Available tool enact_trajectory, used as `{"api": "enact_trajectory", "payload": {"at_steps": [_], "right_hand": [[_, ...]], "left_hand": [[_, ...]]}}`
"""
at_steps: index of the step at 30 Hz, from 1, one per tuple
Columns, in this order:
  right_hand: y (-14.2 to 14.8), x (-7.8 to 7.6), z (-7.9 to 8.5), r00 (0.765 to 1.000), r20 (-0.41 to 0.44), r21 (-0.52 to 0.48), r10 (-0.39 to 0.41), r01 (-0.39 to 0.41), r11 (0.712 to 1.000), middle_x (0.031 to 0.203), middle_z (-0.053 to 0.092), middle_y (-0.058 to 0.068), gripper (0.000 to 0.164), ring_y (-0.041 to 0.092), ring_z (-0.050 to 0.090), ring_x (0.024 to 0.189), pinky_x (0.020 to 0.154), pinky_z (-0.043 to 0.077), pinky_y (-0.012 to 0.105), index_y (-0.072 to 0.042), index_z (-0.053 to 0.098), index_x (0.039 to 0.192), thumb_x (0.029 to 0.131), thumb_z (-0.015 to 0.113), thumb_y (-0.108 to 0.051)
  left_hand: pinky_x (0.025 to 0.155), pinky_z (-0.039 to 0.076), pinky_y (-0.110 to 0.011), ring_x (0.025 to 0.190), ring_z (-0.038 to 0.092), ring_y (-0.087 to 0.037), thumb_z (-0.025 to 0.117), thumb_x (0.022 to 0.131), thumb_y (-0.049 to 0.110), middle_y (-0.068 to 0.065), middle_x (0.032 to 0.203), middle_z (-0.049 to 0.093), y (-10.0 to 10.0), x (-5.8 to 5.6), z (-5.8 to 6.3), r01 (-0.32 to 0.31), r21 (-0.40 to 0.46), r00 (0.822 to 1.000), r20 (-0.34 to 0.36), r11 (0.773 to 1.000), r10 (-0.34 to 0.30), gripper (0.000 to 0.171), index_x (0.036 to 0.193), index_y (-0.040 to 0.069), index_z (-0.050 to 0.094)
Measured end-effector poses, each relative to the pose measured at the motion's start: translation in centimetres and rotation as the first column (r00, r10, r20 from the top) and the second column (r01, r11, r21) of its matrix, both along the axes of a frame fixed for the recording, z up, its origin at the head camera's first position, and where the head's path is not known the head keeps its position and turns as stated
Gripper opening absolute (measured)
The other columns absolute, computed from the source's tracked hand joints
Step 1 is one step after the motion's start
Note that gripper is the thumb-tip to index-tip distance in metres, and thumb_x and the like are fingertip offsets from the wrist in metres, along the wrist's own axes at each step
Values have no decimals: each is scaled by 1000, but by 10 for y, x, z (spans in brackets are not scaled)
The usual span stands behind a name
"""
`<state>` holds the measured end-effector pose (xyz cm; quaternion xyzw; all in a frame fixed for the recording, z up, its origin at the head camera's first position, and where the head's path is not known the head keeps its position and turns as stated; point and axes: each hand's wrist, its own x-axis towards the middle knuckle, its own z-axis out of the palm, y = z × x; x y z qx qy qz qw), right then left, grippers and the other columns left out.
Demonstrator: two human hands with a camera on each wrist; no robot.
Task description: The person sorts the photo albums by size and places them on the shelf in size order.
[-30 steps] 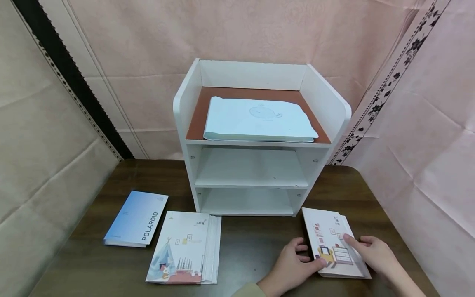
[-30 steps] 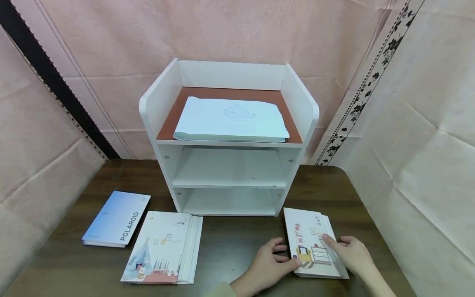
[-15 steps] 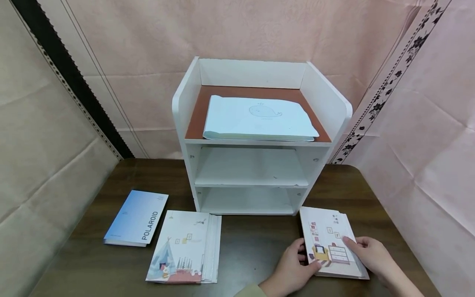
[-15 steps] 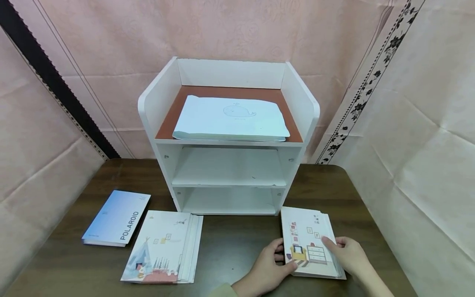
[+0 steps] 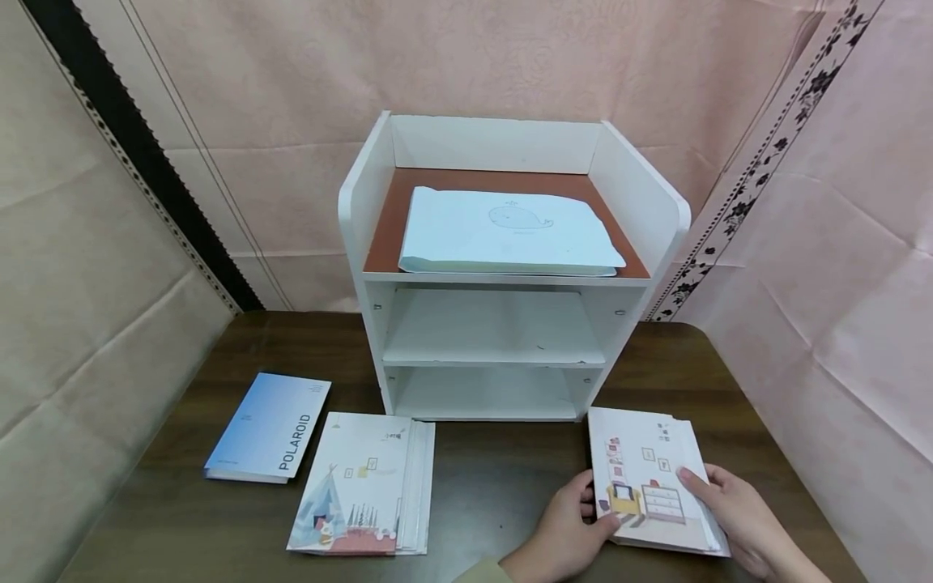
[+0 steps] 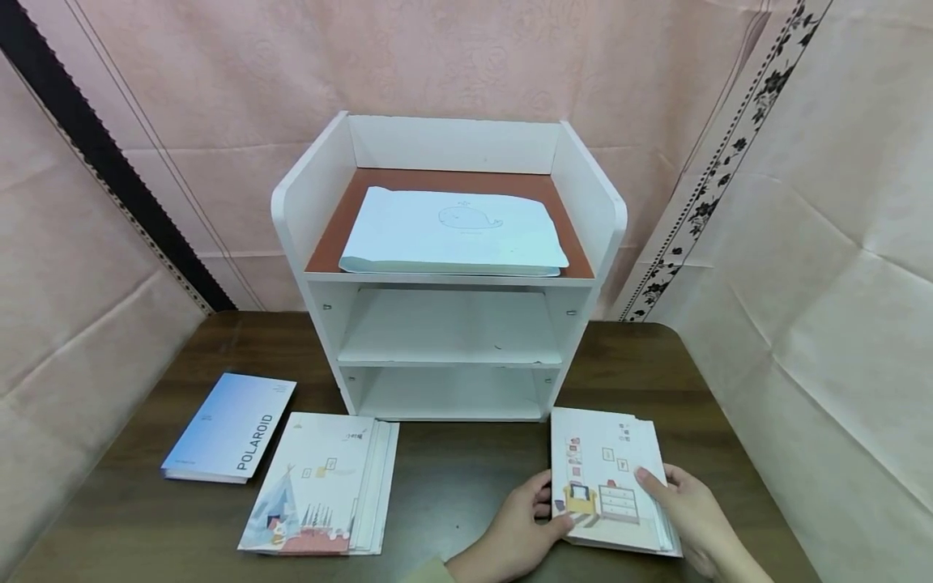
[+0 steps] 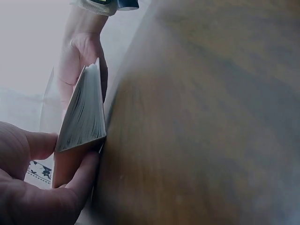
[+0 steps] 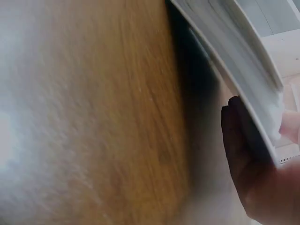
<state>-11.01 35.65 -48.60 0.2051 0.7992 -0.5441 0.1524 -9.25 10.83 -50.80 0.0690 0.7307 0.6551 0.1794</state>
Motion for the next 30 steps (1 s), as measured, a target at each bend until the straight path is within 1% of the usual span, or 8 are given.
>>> {"api": "enact_trajectory", "payload": {"at_steps": [5,8,11,14,17,20,25,30], "right_hand": [[-1,5,3,999,-21,-112,-28,26,993,104,66,8,88,25,66,90,70,56,42,2,22,146,89,65,-49],[-1,8,5,998,-45,-187,-49,40,982,105,67,9,76,26,66,94,74,55,43,-3,25,144,92,65,-43],[-2,10,8,996,-81,-246,-49,28,969,106,68,11,63,29,66,95,76,55,44,-9,28,140,95,62,-38],[-4,13,13,991,-134,-281,-32,-7,960,105,69,11,48,30,67,94,75,55,44,-14,33,133,97,59,-33],[-10,16,19,981,-192,-304,5,-64,951,105,70,11,36,32,68,93,73,56,46,-15,37,127,100,56,-28],[-21,18,25,973,-226,-315,39,-110,943,106,70,10,31,31,68,94,74,55,47,-16,39,125,100,55,-25],[-45,12,32,961,-266,-325,74,-161,932,109,70,9,32,32,67,96,75,55,48,-14,39,124,99,57,-25],[-64,2,31,929,-353,-345,113,-241,907,110,70,9,30,31,68,96,75,55,49,-10,39,121,99,57,-21]], "left_hand": [[67,50,-20,77,56,-3,73,86,13,13,90,59,-1,2,3,40,31,999,3,999,-40,47,130,17,55],[65,50,-19,76,57,-3,71,87,15,12,87,60,-3,4,6,89,55,996,10,994,-90,41,126,16,56],[66,51,-18,78,59,-2,70,89,15,11,90,62,-6,6,9,159,90,987,-9,983,-159,39,124,16,55],[69,52,-18,83,61,-2,69,89,15,11,96,61,-10,8,13,195,134,981,-15,972,-195,40,125,16,53],[71,52,-19,84,60,-3,69,89,16,12,97,60,-17,10,17,184,150,982,4,971,-187,42,127,16,52],[73,51,-20,86,60,-4,70,89,16,11,99,60,-29,11,22,174,151,984,22,973,-179,44,128,16,51],[74,52,-20,89,61,-6,69,89,13,7,102,61,-56,11,27,178,162,984,-32,971,-176,46,130,10,48],[74,54,-22,89,63,-9,68,91,9,2,102,62,-76,5,29,143,169,989,-48,975,-137,43,129,6,48]]}}
